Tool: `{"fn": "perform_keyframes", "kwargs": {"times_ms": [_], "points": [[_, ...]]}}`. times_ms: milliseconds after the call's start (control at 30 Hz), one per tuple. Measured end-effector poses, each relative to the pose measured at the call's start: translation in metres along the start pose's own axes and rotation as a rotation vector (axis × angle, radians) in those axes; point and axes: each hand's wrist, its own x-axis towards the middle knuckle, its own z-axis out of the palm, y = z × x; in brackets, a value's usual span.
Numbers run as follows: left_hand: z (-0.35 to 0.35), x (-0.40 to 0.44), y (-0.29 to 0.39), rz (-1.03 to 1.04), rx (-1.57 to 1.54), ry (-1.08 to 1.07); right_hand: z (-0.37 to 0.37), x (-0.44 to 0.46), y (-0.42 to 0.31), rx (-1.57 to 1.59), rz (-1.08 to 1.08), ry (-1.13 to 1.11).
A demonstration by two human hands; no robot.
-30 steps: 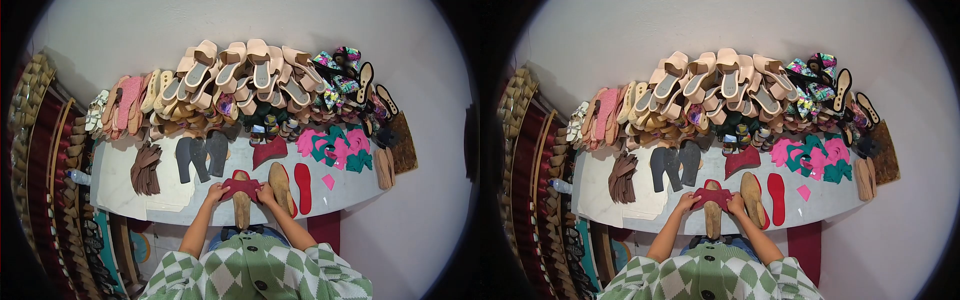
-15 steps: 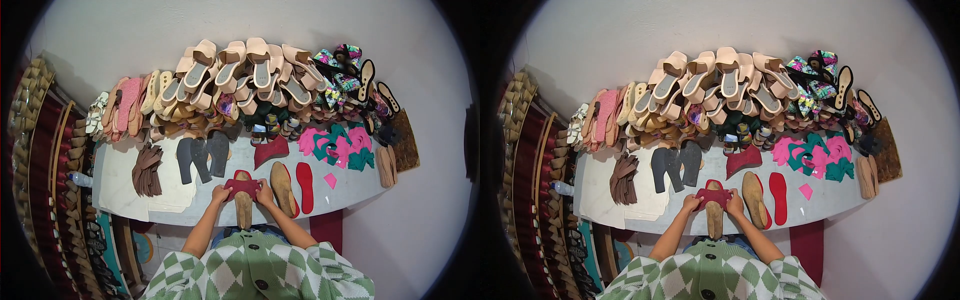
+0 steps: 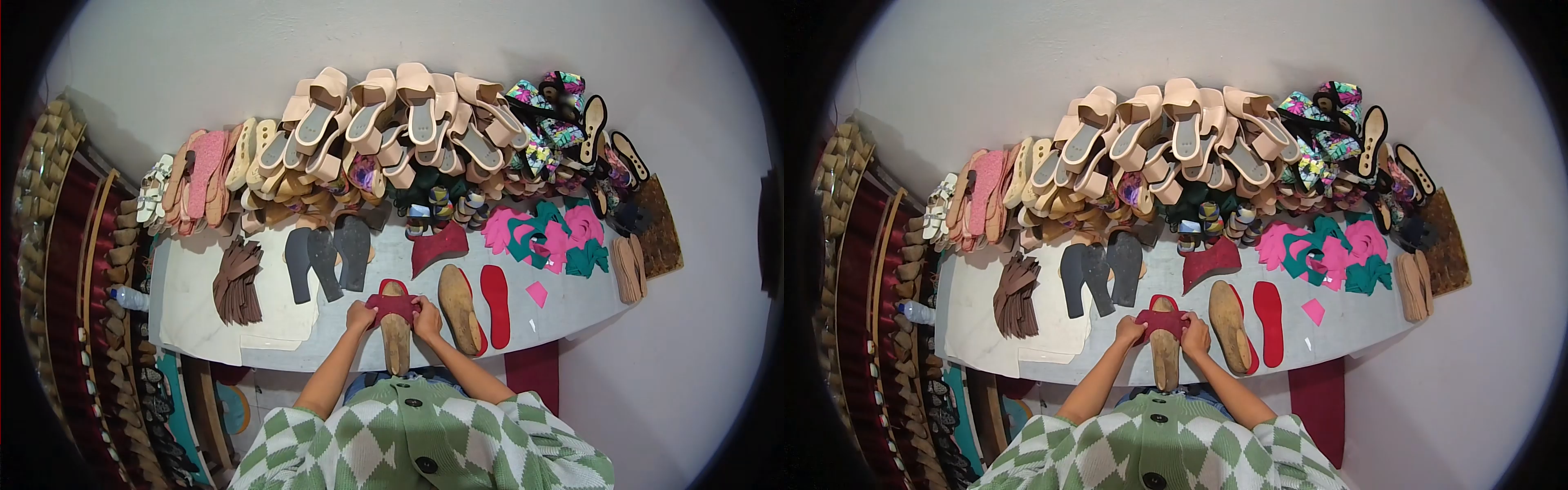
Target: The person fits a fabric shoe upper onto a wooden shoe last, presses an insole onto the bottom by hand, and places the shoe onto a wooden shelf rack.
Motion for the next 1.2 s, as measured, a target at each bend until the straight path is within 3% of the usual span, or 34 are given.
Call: {"fn": "perform_keyframes", "kwargs": {"times_ms": [133, 233, 433, 733, 833, 933, 1033, 1200], "points": [[0.003, -0.013, 0.000, 0.020, 0.026, 0.157, 0.002, -0.002, 0.010, 0.139, -0.037, 0.046], [0.009, -0.007, -0.012, -0.016, -0.084, 0.079, 0.007, 0.000, 0.022, 0.341, 0.061, 0.019], [0.009, 0.000, -0.019, 0.012, -0.100, 0.047, 0.014, 0.006, 0.033, 0.418, 0.108, -0.011], [-0.001, -0.018, 0.000, 0.015, -0.062, 0.108, 0.004, 0.008, 0.013, 0.108, 0.167, -0.027], [0.001, -0.023, 0.008, 0.006, 0.041, 0.216, -0.001, 0.008, 0.009, 0.044, 0.123, 0.005], [-0.007, -0.032, 0.024, 0.023, 0.294, 0.232, -0.002, 0.007, 0.005, 0.036, 0.125, 0.004], [-0.018, -0.034, 0.030, -0.024, 0.354, 0.140, 0.000, 0.005, 0.005, 0.028, 0.120, 0.011], [-0.008, -0.036, 0.029, 0.021, 0.416, 0.212, -0.002, 0.002, 0.007, 0.023, 0.023, 0.052]]}}
